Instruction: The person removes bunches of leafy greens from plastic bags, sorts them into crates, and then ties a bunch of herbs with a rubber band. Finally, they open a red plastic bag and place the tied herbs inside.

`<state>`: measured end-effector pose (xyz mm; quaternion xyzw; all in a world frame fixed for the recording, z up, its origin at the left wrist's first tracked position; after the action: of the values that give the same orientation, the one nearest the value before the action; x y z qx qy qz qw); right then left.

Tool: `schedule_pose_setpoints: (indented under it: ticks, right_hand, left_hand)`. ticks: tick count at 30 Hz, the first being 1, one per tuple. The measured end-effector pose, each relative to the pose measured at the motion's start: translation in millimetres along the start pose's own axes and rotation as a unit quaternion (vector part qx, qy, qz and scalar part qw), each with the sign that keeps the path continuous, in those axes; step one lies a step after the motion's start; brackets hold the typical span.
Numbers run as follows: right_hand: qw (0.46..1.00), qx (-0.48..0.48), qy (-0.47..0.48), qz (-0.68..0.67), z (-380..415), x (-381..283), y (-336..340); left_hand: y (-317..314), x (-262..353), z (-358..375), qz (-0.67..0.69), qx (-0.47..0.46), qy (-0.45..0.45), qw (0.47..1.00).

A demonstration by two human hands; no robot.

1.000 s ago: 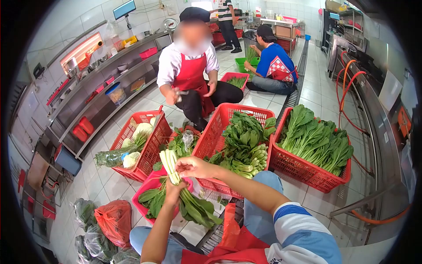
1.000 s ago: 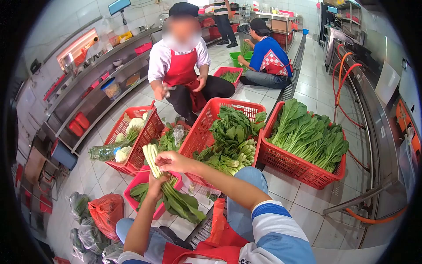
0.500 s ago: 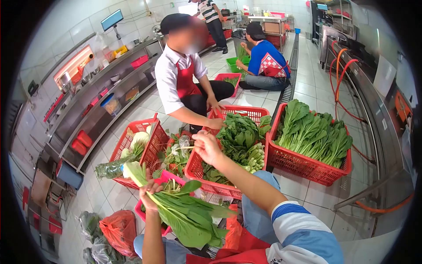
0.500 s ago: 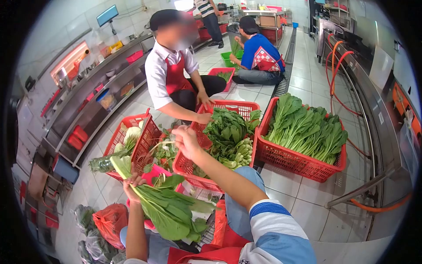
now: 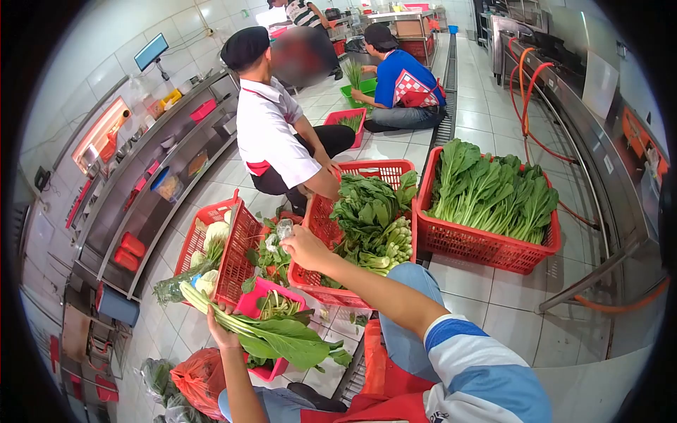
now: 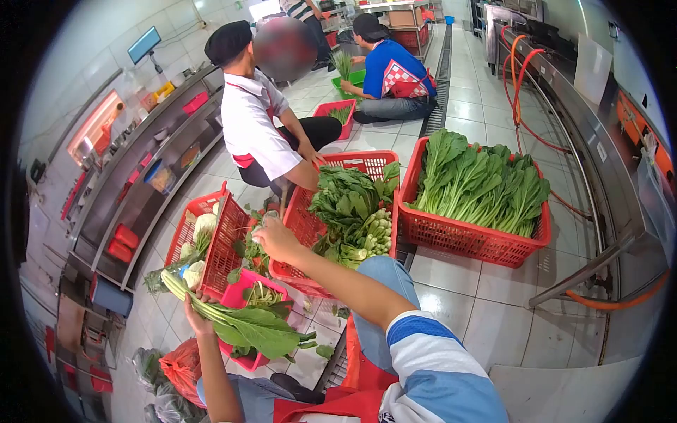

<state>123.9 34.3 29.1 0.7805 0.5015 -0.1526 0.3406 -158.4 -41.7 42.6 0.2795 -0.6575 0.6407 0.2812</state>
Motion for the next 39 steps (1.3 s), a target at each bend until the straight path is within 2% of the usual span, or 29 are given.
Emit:
schedule_pose_setpoints:
  ticks: [2,3,5,6,8,9,11,21,23,27,30,32,35,36,39]
  right_hand:
    - [0.991,0.023,0.005,0.128,0.6,-18.7,4.1]
    - [0.992,0.023,0.005,0.127,0.7,-18.4,2.5]
    - [0.988,-0.067,-0.091,0.105,1.3,-14.7,-1.1]
    - [0.988,-0.066,-0.092,0.105,2.4,-12.6,-1.8]
    - [0.971,-0.180,-0.152,0.038,6.0,-7.6,-5.2]
    - [0.971,-0.179,-0.153,0.038,7.0,-7.0,-5.2]
    - [0.959,-0.236,-0.144,0.062,9.4,-6.1,-6.3]
    - [0.959,-0.254,-0.114,0.052,10.8,-1.2,-5.5]
    - [0.951,-0.272,-0.130,0.066,9.6,-3.0,-3.8]
    - [0.958,-0.247,-0.131,0.067,9.1,-2.4,-1.5]
    - [0.945,-0.265,-0.159,0.104,6.8,-6.8,2.7]
    - [0.975,-0.175,-0.101,0.098,6.1,-5.5,0.5]
    - [0.984,-0.166,-0.065,0.020,5.8,-1.1,-3.2]
    - [0.983,-0.171,-0.060,0.019,6.0,-1.5,-2.9]
    - [0.958,-0.271,-0.090,0.039,9.8,2.2,-5.2]
  left_hand:
    - [19.6,0.3,-7.2,0.006,0.002,0.017,1.000]
    - [15.0,1.5,-6.3,0.013,0.005,0.035,0.999]
    - [6.0,0.6,-0.5,0.002,0.011,0.021,1.000]
    - [-1.9,0.0,3.0,-0.008,0.017,0.007,1.000]
    - [-3.3,-0.8,4.7,-0.029,0.024,0.003,0.999]
    - [-3.6,-1.3,5.2,-0.049,0.032,-0.002,0.998]
    - [-4.9,-3.4,6.0,-0.056,0.035,-0.002,0.998]
    - [0.2,-6.5,2.8,-0.039,0.081,0.008,0.996]
    - [5.4,-5.3,1.5,-0.029,0.070,0.016,0.997]
    - [12.5,-5.4,0.0,-0.012,0.038,0.027,0.999]
    - [7.0,-6.3,2.3,-0.024,0.054,0.019,0.998]
    - [-0.3,-6.5,4.0,-0.027,0.064,0.015,0.997]
    - [-6.3,-0.8,4.1,-0.022,0.080,0.004,0.997]
    - [-8.1,5.2,2.9,-0.027,0.061,0.002,0.998]
    - [-18.4,22.5,2.9,-0.027,0.029,-0.016,0.999]
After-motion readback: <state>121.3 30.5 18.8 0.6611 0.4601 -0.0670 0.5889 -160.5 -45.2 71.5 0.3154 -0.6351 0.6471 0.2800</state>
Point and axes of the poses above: each hand's wrist, its own z-axis away from the middle knuckle, its own y-axis out of the back of the hand, x = y × z, the point moved 1 cm from there along -z, towards the middle knuckle, and after that the axes turned 5 degrees about y, right-handed, at the moved point
